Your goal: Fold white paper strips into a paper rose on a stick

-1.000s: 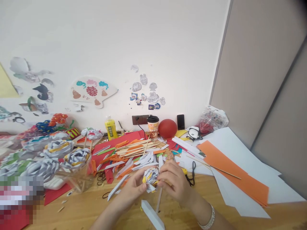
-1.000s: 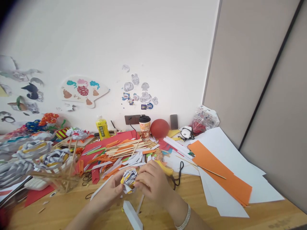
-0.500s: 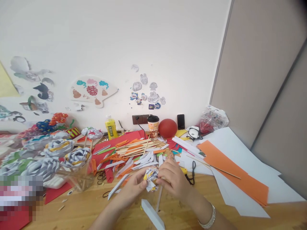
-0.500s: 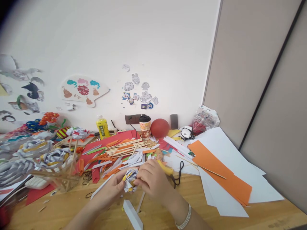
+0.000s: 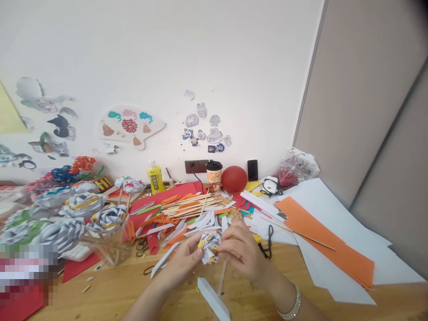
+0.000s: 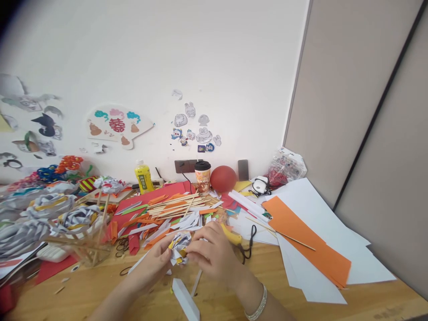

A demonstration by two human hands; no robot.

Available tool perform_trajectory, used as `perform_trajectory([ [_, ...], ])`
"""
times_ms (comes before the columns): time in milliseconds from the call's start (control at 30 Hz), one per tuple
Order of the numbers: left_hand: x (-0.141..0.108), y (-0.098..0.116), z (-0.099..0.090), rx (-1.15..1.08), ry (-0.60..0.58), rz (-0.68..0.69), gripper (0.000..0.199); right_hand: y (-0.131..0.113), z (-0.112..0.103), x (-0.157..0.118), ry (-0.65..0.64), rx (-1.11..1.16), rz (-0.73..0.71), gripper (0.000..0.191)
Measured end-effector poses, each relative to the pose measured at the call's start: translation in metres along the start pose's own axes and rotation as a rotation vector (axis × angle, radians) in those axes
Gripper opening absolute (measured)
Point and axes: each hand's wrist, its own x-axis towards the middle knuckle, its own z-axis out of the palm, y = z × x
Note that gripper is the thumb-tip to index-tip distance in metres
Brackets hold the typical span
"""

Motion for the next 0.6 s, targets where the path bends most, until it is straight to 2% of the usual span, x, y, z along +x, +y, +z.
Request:
perform_trajectory([
  [400,0.0014,0.0009,0.0003,0.039,-0.002,-0.011,0.059,0.0064,-0.0027,0.0020,-0.118,-0.047,0.024,0.015],
  [600,0.0022,0.0040,0.0022,0.081,-0.010,-0.024,0.056,0.0079,-0.0011,0.0007,-0.140,-0.078,0.043,0.025],
])
